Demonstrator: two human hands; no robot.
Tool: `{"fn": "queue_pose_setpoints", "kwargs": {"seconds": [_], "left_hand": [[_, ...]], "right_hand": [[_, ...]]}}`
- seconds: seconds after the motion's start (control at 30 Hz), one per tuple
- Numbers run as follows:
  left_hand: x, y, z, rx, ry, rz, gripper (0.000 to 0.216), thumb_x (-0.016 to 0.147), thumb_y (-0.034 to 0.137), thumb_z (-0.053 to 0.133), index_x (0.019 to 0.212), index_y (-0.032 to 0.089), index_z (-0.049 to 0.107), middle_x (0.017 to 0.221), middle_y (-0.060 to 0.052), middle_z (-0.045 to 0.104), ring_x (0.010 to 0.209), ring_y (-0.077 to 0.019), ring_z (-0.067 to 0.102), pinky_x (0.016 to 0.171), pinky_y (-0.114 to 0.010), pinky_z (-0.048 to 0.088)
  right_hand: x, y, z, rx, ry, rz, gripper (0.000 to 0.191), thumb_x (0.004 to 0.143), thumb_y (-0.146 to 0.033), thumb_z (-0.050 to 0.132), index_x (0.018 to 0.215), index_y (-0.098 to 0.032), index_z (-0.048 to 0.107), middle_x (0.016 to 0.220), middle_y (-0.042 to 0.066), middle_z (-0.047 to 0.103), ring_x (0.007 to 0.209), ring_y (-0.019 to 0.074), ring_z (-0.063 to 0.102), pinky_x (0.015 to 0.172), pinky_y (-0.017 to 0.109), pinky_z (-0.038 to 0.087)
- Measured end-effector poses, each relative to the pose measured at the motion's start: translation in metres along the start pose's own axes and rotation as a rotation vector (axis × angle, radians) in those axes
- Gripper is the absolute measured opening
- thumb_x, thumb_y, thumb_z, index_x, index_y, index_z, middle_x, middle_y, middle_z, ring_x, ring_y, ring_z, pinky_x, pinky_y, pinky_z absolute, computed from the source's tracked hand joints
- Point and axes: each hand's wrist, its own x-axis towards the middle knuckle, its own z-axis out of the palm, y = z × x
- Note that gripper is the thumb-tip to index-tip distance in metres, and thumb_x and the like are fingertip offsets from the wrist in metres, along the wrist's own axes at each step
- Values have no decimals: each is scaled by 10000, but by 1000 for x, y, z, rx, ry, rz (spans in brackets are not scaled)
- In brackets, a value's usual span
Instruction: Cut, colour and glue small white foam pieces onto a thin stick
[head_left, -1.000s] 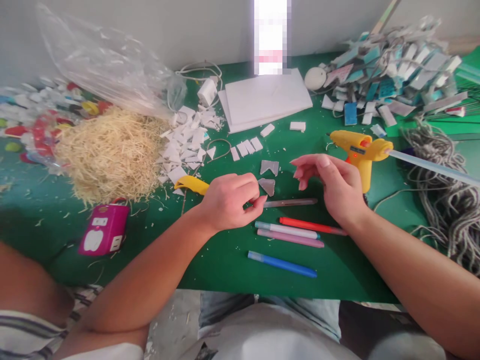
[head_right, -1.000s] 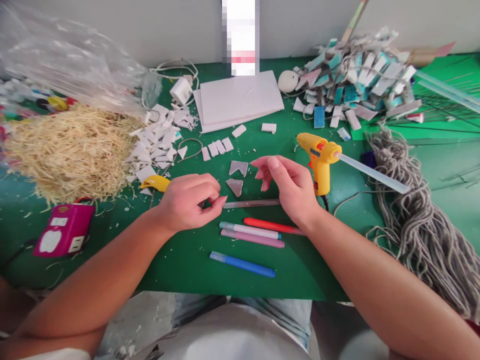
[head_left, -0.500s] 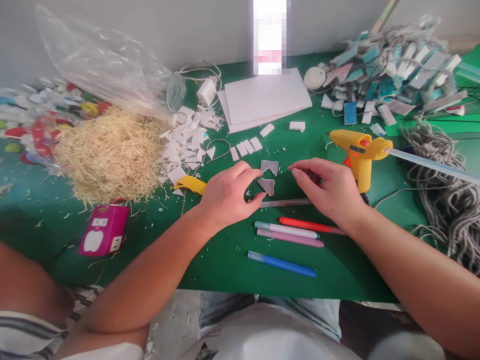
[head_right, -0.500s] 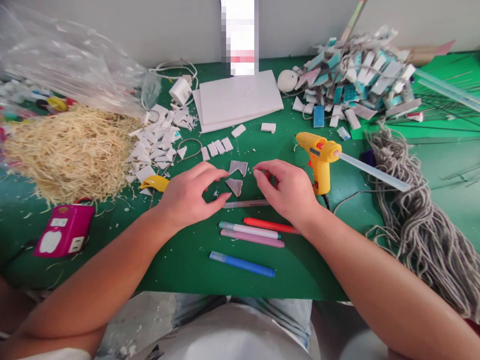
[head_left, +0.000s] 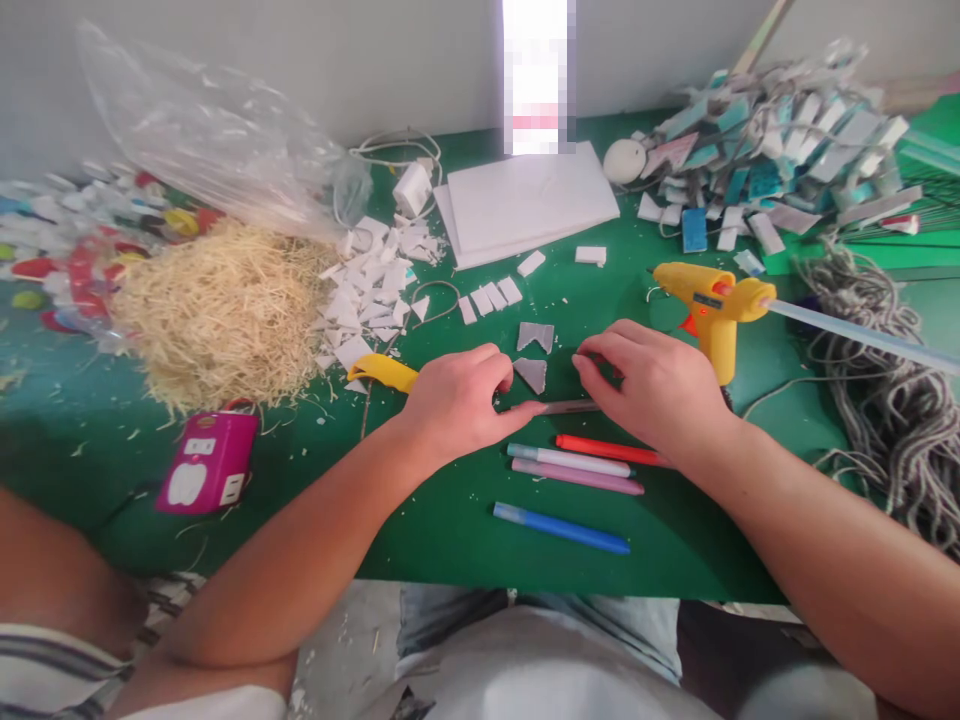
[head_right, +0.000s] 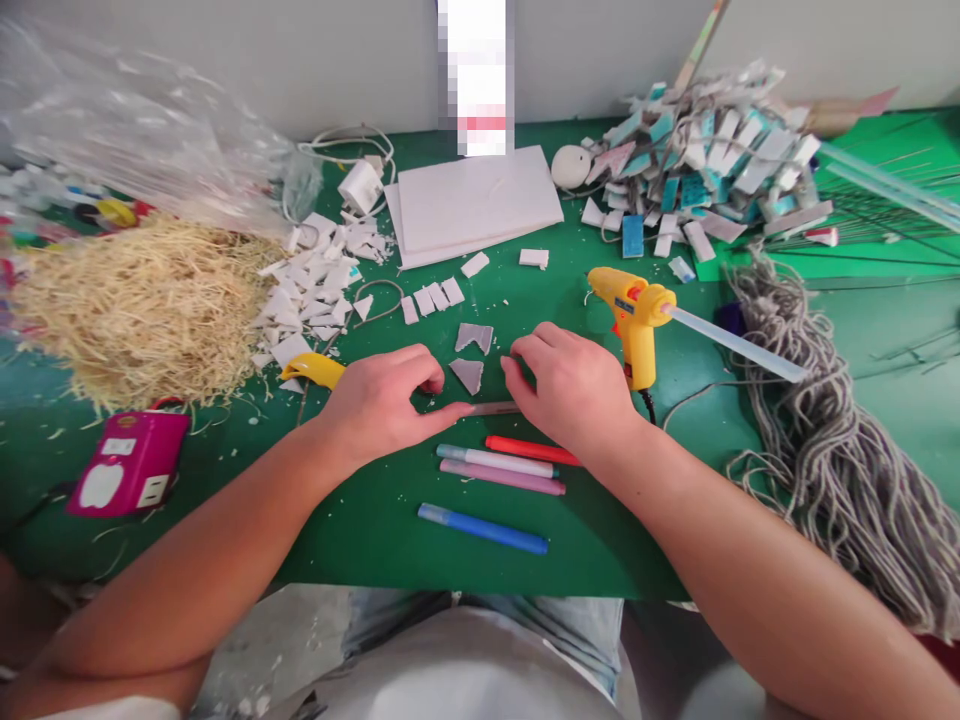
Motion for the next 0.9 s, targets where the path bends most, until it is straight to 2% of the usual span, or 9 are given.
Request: {"fn": "queue_pose_setpoints", "kwargs": {"seconds": [0.13,0.23,0.33,0.43,0.53,0.73,0.9], "left_hand": [[0,-1,0,-8,-56,62,381,896,445,699,674,184,533,633,35,527,519,-104,453,479,-234,266],[0,0,-1,0,-5,103,358,938,395,650,675,182,534,634,32,534,507,-102,455,469,-238,268],[-1,4,-1,-26,49,188,323,979,348,609,706,179,570,660,26,575,535,-100,501,498,-241,335],[-2,11,2,-41,13,316,236,1015,297,558,839,187,670,763,7,651,615,-105,579,572,-243,416],[-3,17,7,-20,-16,405,273,1044,299,505,912,195,720,793,-4,661,658,-115,609,596,-252,446],[-4,22,13,-34,1,430,318,1062,276,472,921,192,744,755,0,638,656,-125,607,580,-265,450],[-5,24,15,-20,-16,414,377,1072,270,450,841,199,739,700,6,629,642,-118,608,589,-255,460]], "right_hand": [[-1,-2,0,-13,-31,-10,306,962,-327,524,814,-187,752,735,55,706,600,155,581,520,284,346],[0,-2,0,-26,-74,-8,340,958,-342,521,734,-191,726,693,49,690,563,148,551,498,284,312],[0,-1,0,-28,-95,7,346,953,-352,523,715,-192,717,690,49,687,567,148,549,500,279,313],[1,1,0,-15,-98,26,339,952,-352,525,722,-194,718,703,53,687,575,150,551,512,280,324],[2,0,1,-6,-102,39,317,943,-342,538,736,-192,725,714,55,691,584,153,558,513,280,325],[2,-2,2,-7,-124,50,311,943,-334,540,754,-186,739,724,54,704,585,152,553,512,279,314],[2,-1,3,4,-123,44,308,941,-339,539,753,-195,735,713,50,694,577,151,540,505,282,300]]}}
